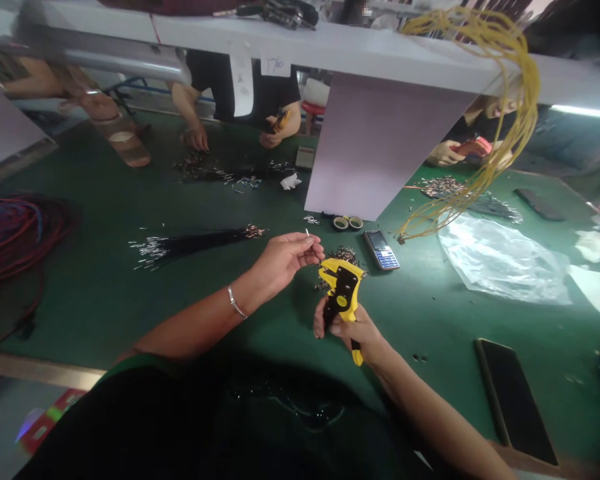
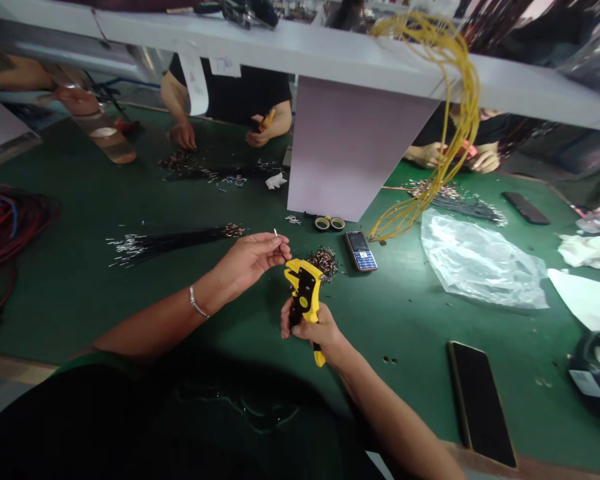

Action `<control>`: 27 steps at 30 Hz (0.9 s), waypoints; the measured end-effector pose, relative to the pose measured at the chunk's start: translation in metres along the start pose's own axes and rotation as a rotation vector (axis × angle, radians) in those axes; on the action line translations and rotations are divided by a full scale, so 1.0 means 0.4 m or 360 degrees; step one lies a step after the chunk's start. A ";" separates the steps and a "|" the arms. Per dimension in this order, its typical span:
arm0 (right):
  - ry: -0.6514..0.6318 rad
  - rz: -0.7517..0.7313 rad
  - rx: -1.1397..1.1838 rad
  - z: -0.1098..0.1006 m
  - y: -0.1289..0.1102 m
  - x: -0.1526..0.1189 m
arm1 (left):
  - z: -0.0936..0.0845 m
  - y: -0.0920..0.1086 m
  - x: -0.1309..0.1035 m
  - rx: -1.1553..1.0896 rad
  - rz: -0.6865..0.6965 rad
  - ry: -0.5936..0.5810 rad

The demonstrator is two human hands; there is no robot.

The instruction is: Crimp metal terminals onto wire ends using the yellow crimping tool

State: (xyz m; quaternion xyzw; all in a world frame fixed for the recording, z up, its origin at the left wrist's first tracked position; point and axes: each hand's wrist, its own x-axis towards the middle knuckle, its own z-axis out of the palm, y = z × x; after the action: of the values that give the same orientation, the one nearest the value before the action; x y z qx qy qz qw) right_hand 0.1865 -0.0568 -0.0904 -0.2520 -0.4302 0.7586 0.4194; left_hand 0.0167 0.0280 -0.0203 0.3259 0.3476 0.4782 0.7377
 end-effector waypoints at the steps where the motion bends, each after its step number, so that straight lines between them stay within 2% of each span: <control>1: -0.0007 -0.0007 0.0010 -0.001 0.000 0.001 | -0.001 0.000 0.001 -0.0022 -0.0009 -0.0012; 14: -0.0009 0.0009 0.0058 -0.006 0.002 0.001 | -0.015 -0.031 0.016 -0.0163 -0.0132 -0.0041; 22: -0.0027 -0.0022 0.0051 -0.018 0.015 0.003 | -0.008 -0.040 0.011 -0.0280 -0.0153 -0.0031; 27: 0.0010 -0.0015 0.0028 -0.008 0.008 -0.004 | -0.005 -0.042 0.010 -0.0275 -0.0169 0.0016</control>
State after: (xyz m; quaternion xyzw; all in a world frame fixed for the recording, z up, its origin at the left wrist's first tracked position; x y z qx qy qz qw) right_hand 0.1884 -0.0575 -0.0948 -0.2488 -0.4234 0.7596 0.4264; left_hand 0.0243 0.0265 -0.0359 0.2397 0.3255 0.4682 0.7858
